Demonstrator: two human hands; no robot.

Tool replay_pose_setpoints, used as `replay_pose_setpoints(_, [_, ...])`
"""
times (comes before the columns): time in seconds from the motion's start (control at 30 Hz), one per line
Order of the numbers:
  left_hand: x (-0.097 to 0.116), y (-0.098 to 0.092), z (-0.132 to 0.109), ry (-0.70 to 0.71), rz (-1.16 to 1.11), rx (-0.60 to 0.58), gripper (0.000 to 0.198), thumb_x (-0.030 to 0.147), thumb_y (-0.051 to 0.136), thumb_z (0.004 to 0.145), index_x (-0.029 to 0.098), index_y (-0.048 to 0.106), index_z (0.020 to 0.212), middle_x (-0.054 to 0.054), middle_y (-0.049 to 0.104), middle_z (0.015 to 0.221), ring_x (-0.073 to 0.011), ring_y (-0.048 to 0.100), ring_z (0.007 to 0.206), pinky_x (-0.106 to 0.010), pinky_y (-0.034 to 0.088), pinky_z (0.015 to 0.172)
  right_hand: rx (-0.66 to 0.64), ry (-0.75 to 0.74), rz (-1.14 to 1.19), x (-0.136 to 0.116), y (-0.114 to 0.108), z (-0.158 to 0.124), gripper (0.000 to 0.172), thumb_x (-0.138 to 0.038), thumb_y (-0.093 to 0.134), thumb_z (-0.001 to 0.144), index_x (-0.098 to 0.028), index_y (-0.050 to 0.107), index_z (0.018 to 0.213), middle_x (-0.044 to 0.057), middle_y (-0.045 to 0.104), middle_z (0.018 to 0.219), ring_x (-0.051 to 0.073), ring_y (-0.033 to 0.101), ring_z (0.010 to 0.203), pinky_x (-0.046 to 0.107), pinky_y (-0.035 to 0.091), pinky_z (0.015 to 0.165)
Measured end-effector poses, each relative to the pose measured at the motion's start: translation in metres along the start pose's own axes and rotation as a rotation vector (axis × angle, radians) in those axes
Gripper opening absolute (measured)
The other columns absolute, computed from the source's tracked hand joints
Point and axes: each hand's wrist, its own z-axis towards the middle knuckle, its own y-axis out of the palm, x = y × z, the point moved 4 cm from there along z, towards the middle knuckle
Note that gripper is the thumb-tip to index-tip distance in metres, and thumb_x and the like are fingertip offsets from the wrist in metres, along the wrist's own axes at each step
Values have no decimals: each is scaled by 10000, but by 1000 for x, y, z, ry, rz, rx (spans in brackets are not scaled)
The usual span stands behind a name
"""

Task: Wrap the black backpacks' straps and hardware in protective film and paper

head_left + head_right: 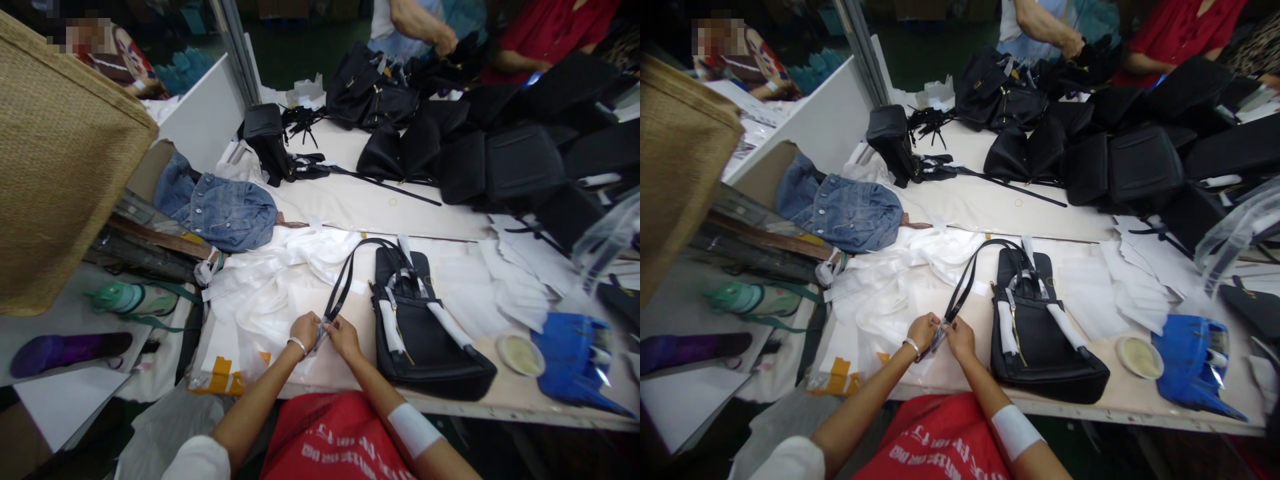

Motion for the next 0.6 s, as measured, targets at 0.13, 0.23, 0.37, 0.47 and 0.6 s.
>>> replay_pose_setpoints(0.13, [-1,2,4,-42,-69,-31,60,159,572,695,182,612,656,-35,647,626,-165,566,616,-260,363,599,-36,60,161,6,7,-2,164,-363,624,641,-220,568,700,-45,568,561,147,508,517,243,377,502])
replay_pose_setpoints(0.23, [-2,1,4,-70,-156,-31,64,149,575,684,176,625,713,-32,644,638,-165,571,643,-262,376,609,-55,81,246,7,8,-3,208,-378,630,638,-207,517,671,-53,548,547,130,501,498,233,390,494])
replay_pose_setpoints(0.37, [0,2,3,-99,-340,-83,142,149,581,686,164,635,817,-30,659,713,-151,578,673,-260,412,634,-104,90,350,3,1,-7,259,-399,649,652,-194,500,702,-24,603,638,140,568,586,252,457,571])
replay_pose_setpoints(0.47, [5,6,0,-122,-523,-230,120,242,618,695,145,643,761,-26,659,683,-134,577,605,-254,442,598,-179,99,491,-4,-6,-14,275,-381,673,682,-180,553,827,12,653,783,151,606,689,268,482,641])
replay_pose_setpoints(0.6, [16,4,-6,-148,-741,-420,301,346,691,648,117,645,839,-37,665,698,-120,585,574,-259,469,602,-245,142,609,-15,-15,-22,333,-358,719,680,-180,594,932,31,670,867,149,613,731,263,483,676])
